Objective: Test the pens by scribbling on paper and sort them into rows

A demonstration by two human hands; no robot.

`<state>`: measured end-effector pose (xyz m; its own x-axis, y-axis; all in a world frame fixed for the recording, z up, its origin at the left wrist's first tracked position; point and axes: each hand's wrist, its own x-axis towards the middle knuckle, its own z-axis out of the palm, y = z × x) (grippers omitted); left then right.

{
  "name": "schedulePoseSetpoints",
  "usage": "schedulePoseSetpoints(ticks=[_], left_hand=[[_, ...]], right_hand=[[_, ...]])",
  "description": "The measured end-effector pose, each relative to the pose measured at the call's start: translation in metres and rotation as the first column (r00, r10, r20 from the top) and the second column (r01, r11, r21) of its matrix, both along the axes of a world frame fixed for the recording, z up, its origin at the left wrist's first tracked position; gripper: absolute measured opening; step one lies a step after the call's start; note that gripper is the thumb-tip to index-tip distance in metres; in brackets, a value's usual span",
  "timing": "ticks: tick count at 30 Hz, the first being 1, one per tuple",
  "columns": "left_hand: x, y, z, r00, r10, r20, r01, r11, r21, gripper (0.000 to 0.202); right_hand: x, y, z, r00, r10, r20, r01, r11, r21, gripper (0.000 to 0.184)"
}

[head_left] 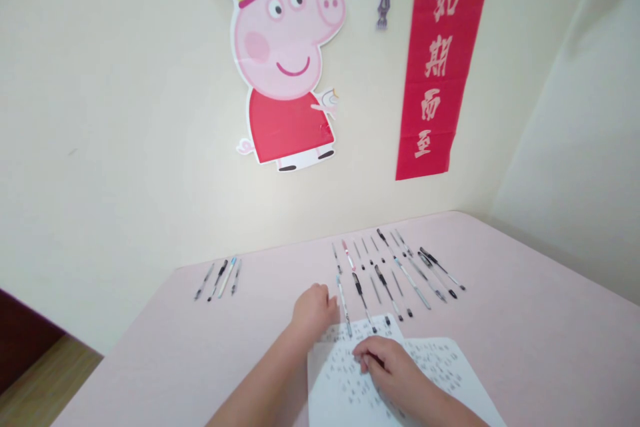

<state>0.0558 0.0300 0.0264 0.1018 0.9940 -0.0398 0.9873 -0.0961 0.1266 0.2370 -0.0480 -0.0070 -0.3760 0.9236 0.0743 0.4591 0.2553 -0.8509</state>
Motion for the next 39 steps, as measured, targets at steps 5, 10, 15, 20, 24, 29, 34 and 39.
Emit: schedulePoseSetpoints(ticks=[5,10,15,20,24,29,34,39], left_hand=[[0.037,-0.024,-0.004,0.994,-0.105,0.007,0.105,0.994,-0.042,0.037],[0.034,-0.026,-0.001,0.998,-0.055,-0.036,0.052,0.995,-0.080,0.028],[0.003,-0.029,0.001,0.999,0.006,-0.039,-0.006,1.000,0.002,0.028],[-0.057,-0.045,0.002,0.977,0.202,-0.063,-0.198,0.979,0.054,0.030],[-0.127,-0.062,0.006,0.910,0.396,-0.126,-0.393,0.918,0.052,0.033],[-0.203,-0.092,0.007,0.809,0.540,-0.231,-0.540,0.839,0.073,0.040],[-0.238,-0.112,0.003,0.730,0.636,-0.251,-0.651,0.758,0.028,0.040],[-0.245,-0.111,0.005,0.722,0.649,-0.239,-0.670,0.742,-0.008,0.037]], right_hand=[[0.000,0.000,0.003,1.000,0.012,0.005,-0.012,1.000,0.008,0.030],[0.001,0.000,0.000,1.000,0.013,-0.004,-0.013,1.000,0.012,0.031],[0.001,0.000,0.000,1.000,0.012,-0.009,-0.012,1.000,0.010,0.029],[0.002,-0.001,0.003,1.000,0.003,-0.008,-0.004,1.000,-0.021,0.026],[0.002,-0.002,0.003,1.000,0.010,-0.017,-0.010,0.999,-0.035,0.025],[0.002,-0.002,0.002,1.000,0.015,-0.016,-0.015,0.999,-0.042,0.026],[0.003,-0.002,0.000,1.000,0.025,-0.018,-0.026,0.999,-0.046,0.026],[0.003,-0.002,-0.001,1.000,0.019,-0.023,-0.020,0.999,-0.048,0.026]])
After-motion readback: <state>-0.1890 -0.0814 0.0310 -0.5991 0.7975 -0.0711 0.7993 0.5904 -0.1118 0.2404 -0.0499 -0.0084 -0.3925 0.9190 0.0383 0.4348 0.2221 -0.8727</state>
